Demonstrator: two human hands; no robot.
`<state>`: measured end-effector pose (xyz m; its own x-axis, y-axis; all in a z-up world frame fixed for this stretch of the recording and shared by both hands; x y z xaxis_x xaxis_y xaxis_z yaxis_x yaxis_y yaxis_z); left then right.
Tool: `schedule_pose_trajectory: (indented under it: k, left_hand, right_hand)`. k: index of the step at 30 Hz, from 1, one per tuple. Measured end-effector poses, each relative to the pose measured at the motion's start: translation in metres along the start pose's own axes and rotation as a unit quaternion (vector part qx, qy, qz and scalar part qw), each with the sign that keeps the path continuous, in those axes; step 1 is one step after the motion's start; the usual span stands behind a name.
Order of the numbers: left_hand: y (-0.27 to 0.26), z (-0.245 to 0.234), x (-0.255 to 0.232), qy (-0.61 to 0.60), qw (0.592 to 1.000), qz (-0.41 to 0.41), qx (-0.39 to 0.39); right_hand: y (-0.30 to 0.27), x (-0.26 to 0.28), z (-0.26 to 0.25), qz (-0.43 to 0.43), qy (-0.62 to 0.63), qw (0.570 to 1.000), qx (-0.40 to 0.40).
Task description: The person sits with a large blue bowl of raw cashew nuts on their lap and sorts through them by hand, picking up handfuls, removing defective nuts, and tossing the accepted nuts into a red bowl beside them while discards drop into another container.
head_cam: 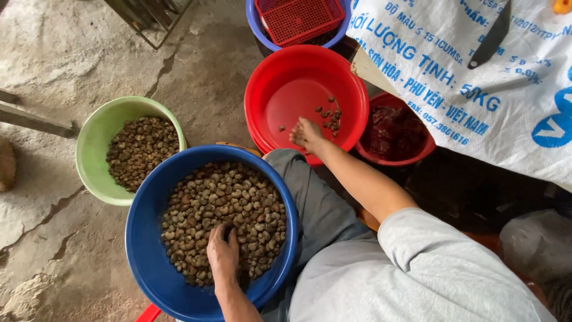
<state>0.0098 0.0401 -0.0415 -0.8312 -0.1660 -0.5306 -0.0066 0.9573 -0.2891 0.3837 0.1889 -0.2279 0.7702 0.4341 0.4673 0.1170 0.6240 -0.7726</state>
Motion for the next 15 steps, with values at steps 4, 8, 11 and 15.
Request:
schedule_pose_trajectory:
  k: [4,8,11,15]
  left_hand:
    - [-0.005,0.003,0.013,-0.009,1.000,-0.006,-0.001]
    - [-0.006,0.001,0.017,-0.017,0.999,-0.037,-0.030]
    - [-0.006,-0.002,0.038,-0.130,0.986,-0.073,-0.071]
    - [-0.019,-0.038,0.005,-0.421,0.875,-0.220,-0.095]
  right_hand:
    - [0.013,0.001,-0.020,-0.032,-0.070,0.995,-0.069]
    - [-0.019,0.018,0.010,-0.113,-0.230,0.963,-0.078]
    - [-0.098,0.036,0.093,-0.257,-0.317,0.911,0.058]
    - [-0.189,0.007,0.166,-0.446,-0.381,0.770,0.250]
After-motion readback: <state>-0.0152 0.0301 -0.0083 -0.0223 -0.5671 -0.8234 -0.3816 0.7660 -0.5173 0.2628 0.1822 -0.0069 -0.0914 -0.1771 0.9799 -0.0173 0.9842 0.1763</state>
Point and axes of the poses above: each hand's wrist, its own y-axis towards the middle knuckle, its own z-axis out of the palm, x = y × z, the point moved 6 cm from there along y, towards the middle knuckle, and after that the axes turned 5 degrees about x, right-handed, at the moved point
